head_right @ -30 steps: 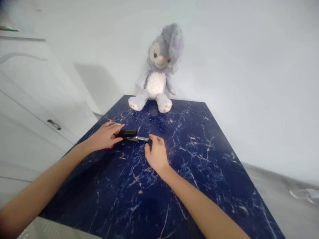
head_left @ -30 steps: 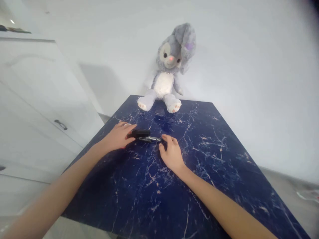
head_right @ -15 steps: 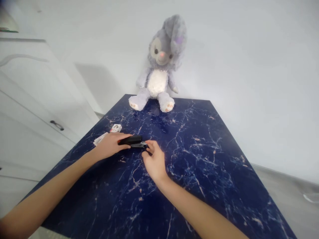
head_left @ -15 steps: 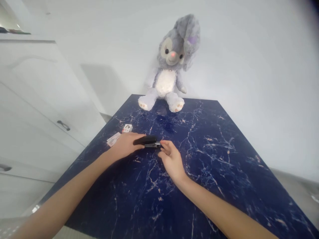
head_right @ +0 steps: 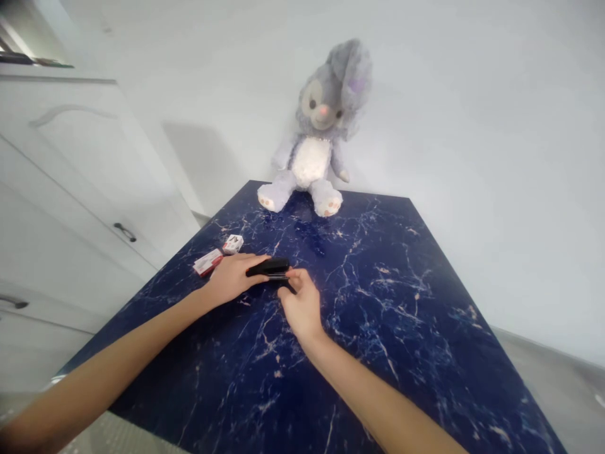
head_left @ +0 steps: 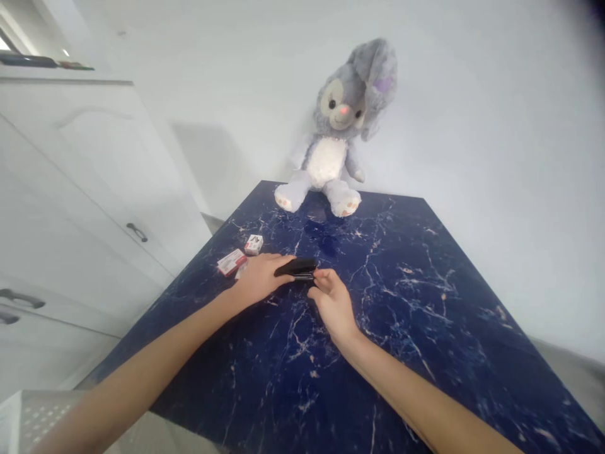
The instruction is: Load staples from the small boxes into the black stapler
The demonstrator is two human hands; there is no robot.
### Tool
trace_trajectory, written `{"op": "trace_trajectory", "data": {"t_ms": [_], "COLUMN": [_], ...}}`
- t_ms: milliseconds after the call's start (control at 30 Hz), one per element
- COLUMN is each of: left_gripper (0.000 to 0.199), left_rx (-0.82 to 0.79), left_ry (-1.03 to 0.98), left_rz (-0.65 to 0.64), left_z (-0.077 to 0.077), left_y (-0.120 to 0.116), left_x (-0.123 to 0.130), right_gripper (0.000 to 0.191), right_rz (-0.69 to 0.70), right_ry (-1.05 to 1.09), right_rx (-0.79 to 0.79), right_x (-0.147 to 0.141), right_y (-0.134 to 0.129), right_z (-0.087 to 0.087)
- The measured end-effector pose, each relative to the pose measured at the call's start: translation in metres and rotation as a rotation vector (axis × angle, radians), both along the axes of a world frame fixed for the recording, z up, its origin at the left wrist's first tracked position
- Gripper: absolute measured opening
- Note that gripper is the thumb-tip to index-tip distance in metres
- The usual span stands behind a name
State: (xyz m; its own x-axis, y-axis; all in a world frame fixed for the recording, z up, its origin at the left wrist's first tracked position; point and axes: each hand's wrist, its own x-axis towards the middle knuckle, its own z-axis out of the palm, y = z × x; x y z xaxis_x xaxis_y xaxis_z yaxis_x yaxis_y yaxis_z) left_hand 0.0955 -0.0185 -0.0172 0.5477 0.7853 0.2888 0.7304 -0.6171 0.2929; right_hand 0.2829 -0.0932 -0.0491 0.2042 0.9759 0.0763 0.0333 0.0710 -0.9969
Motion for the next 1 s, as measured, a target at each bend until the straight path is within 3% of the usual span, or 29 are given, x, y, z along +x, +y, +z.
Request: {"op": "trace_trajectory", "data": {"t_ms": [167, 267, 333, 400, 500, 567, 667, 733, 833, 1000], "left_gripper": [0.043, 0.042, 0.039, 0.040, 0.043, 0.045, 0.044, 0.038, 0.036, 0.041], "left_rx": [0.048, 0.021, -0.027, -0.062, -0.031, 0.032, 0.122, 0.072, 0.024, -0.105], "left_ry": [0.008, -0.038, -0.092, -0.111, -0.044, 0.041, 0.263, 0.404, 0.487, 0.459], "left_rz": [-0.012, -0.054, -0.104, -0.173, -0.204, -0.070, 0.286, 0.442, 0.535, 0.492], "left_z": [-0.005, -0.008, -0.008, -0.007, 0.001, 0.009, 0.022, 0.027, 0.029, 0.024], "left_y": [0.003, -0.004, -0.015, -0.026, -0.033, -0.029, -0.012, 0.001, 0.015, 0.021], "left_x": [0.007, 0.010, 0.014, 0.017, 0.011, -0.004, -0.037, -0.056, -0.074, -0.076], "right_gripper": [0.014, 0.024, 0.038, 0.041, 0.032, 0.034, 0.035, 0.035, 0.044, 0.055], "right_rz": [0.009, -0.027, 0.037, 0.185, 0.141, 0.027, -0.110, -0.170, -0.154, 0.037], "right_ry": [-0.059, -0.137, -0.173, -0.317, -0.616, -0.708, -0.749, -0.757, -0.752, -0.791], "right_rx": [-0.015, 0.011, 0.033, 0.025, 0.001, -0.004, -0.004, 0.000, 0.000, 0.056], "right_x": [0.006, 0.017, 0.028, 0.042, 0.066, 0.081, 0.094, 0.096, 0.093, 0.094], "right_y": [0.009, 0.015, 0.013, 0.004, -0.020, -0.037, -0.053, -0.055, -0.053, -0.054], "right_z": [-0.004, -0.005, -0.002, 0.004, 0.010, 0.010, 0.006, 0.003, 0.002, 0.008]}}
